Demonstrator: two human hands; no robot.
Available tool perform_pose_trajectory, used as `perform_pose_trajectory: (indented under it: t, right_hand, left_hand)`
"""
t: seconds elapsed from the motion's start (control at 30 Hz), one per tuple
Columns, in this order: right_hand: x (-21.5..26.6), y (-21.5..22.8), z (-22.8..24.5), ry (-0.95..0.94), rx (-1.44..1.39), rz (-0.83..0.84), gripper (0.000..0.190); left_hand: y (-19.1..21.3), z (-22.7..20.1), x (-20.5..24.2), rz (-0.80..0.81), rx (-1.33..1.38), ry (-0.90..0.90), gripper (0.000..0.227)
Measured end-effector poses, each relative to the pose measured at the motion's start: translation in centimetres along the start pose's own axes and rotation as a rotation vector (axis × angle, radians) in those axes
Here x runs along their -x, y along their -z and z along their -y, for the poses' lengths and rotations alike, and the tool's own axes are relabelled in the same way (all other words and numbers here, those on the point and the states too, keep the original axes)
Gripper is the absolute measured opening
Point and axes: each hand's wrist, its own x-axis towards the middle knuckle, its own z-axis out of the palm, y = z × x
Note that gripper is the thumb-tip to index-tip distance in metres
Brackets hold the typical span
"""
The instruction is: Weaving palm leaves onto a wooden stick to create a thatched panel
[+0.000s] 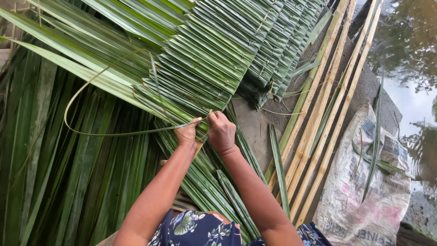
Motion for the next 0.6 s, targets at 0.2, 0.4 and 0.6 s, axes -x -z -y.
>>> perform_pose_trajectory:
  t: [0.2, 0.4, 0.6]
  right_hand:
    - [-1.0, 1.3, 0.9, -0.069, -0.119, 0.038, 0.013]
    - [0.3, 0.0, 0.9, -0.189, -0.167, 0.036, 0.01]
    - [1.9, 1.0, -3.2, -0.69, -0.908, -0.139, 0.011]
  left_hand:
    - [0.6, -0.2, -1.2, -0.028, -0.086, 0.019, 0.053]
    - [2.7, -0.3, -2.2, -0.023, -0.253, -0.004, 0.061]
    - [3.0, -4.8, -0.1, -0.003, -0.231, -0.047, 0.06]
